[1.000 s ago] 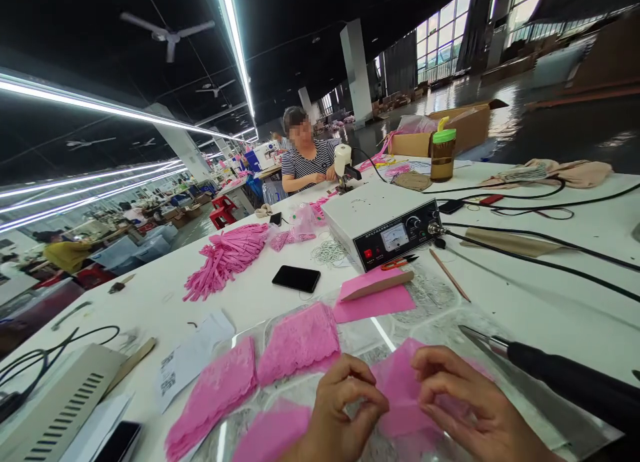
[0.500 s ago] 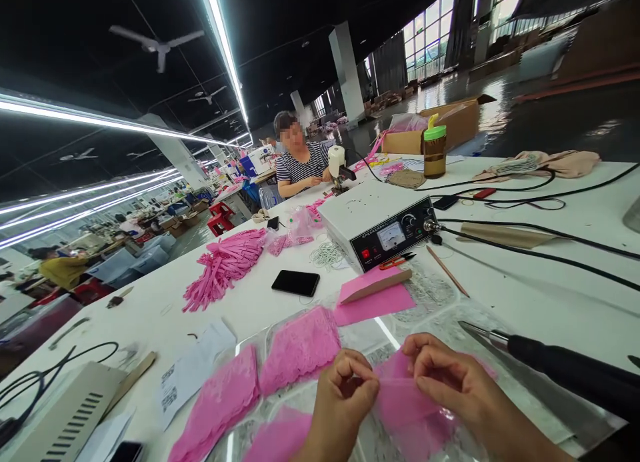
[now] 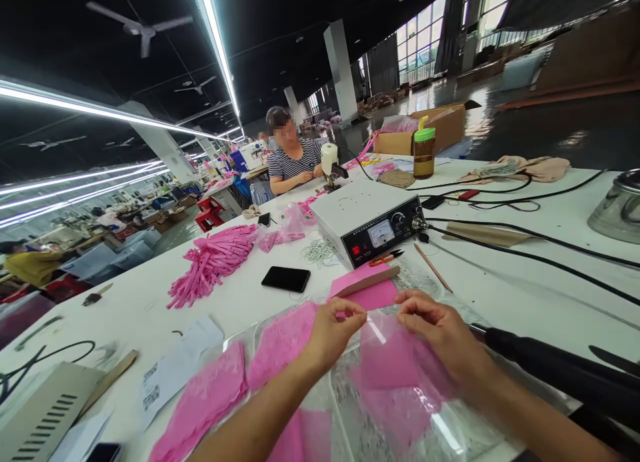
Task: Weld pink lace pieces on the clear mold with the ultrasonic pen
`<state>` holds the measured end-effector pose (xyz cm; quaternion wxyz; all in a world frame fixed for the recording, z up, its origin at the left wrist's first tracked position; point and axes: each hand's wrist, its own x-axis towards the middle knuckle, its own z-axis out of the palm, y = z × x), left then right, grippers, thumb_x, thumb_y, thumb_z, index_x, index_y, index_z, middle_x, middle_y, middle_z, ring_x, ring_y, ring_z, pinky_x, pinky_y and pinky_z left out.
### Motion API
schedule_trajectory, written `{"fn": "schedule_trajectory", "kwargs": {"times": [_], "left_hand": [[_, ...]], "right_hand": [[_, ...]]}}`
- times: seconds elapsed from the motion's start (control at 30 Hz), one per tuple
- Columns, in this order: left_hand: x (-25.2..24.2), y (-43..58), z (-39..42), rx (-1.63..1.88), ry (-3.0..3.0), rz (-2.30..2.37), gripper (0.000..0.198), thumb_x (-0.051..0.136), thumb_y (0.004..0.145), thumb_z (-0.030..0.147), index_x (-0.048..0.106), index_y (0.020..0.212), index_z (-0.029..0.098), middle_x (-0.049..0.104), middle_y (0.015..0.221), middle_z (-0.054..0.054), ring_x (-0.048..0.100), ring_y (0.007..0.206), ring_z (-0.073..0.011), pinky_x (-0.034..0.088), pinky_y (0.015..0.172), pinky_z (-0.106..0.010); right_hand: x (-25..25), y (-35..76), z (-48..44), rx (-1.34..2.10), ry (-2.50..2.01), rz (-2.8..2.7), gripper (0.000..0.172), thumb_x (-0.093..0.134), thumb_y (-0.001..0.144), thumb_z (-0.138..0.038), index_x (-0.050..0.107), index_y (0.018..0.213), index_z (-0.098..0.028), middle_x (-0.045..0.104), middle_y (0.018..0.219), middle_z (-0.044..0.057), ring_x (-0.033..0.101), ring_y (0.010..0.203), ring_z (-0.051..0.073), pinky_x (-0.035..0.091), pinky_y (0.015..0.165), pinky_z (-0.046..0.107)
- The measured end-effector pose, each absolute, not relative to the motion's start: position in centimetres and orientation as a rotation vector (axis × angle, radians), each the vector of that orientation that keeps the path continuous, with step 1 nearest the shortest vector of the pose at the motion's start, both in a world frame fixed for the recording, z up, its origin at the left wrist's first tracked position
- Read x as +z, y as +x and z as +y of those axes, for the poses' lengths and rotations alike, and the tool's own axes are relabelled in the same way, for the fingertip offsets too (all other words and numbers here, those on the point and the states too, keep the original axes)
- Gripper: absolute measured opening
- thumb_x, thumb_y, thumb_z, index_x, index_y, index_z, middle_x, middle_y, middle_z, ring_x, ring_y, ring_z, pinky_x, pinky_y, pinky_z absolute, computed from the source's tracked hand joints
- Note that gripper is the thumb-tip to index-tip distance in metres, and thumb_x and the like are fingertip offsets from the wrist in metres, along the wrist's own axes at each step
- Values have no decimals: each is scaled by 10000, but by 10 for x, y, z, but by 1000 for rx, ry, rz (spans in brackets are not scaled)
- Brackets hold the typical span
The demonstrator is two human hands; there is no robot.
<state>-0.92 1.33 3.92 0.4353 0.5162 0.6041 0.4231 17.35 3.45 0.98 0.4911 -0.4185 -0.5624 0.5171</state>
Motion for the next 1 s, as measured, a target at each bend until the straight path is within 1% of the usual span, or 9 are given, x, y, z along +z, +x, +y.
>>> {"fn": "schedule_trajectory", "kwargs": {"times": [0.07, 0.13, 0.2, 0.3, 0.4, 0.53, 0.63, 0.83, 1.0], "left_hand": [[51, 1, 35, 1024, 1273, 1412, 214, 705, 686, 340, 647, 695, 134, 481, 496, 50, 409, 411, -57, 301, 412, -174], [63, 11, 49, 1021, 1296, 1308, 240, 706, 703, 360, 650, 752, 132, 521, 508, 38, 491, 434, -72, 360, 426, -171], [69, 19, 53, 1018, 1338, 1208, 269, 707, 715, 382, 646, 795, 133, 572, 580, 13, 581, 509, -98, 426, 469, -180], [59, 18, 43, 981, 1405, 1103, 304, 710, 713, 418, 633, 761, 128, 603, 803, -38, 654, 631, -131, 498, 543, -215], [31, 1, 24, 903, 1487, 1081, 280, 688, 749, 393, 647, 709, 118, 557, 873, -49, 632, 651, -118, 505, 565, -228], [2, -28, 1, 776, 1657, 1116, 56, 687, 739, 187, 711, 706, 149, 553, 872, -45, 561, 737, -110, 438, 589, -190], [-3, -41, -9, 693, 1760, 1111, 108, 648, 744, 104, 730, 747, 175, 554, 965, -51, 557, 801, -119, 432, 621, -192], [-7, -50, -12, 638, 1935, 1059, 134, 601, 801, 109, 723, 779, 161, 545, 1109, -81, 541, 763, -103, 469, 645, -202], [-9, -55, -13, 641, 2078, 991, 149, 595, 870, 173, 722, 794, 158, 535, 1220, -101, 576, 881, -141, 504, 832, -274]], "right_hand": [[19, 181, 43, 1142, -1040, -1332, 243, 658, 694, -416, 613, 594, -199, 574, 1010, 71, 574, 891, 240, 474, 679, 306], [29, 191, 44, 1027, -1041, -1306, 226, 679, 690, -423, 622, 619, -217, 561, 1027, 57, 557, 941, 241, 476, 706, 301], [36, 202, 37, 871, -1018, -1345, 171, 686, 718, -385, 631, 648, -239, 559, 1025, 38, 550, 968, 226, 476, 750, 291], [34, 209, 18, 575, -929, -1555, 78, 647, 794, -268, 635, 717, -263, 563, 1000, 26, 565, 965, 191, 467, 807, 264], [12, 202, -2, 471, -822, -1811, 128, 573, 833, -154, 603, 750, -247, 556, 968, 35, 603, 891, 154, 486, 766, 216], [-25, 184, -22, 563, -703, -1983, 170, 485, 845, -80, 564, 771, -211, 544, 910, 56, 620, 755, 125, 512, 671, 191], [-35, 176, -31, 588, -672, -2017, 181, 474, 844, -48, 562, 791, -197, 539, 889, 68, 615, 745, 126, 516, 664, 196], [-34, 167, -34, 565, -618, -2078, 224, 445, 825, 5, 571, 810, -180, 557, 839, 78, 579, 713, 138, 514, 621, 217], [-40, 169, -36, 476, -613, -2099, 267, 420, 798, 35, 588, 830, -171, 590, 848, 85, 555, 687, 146, 497, 594, 243]]}}
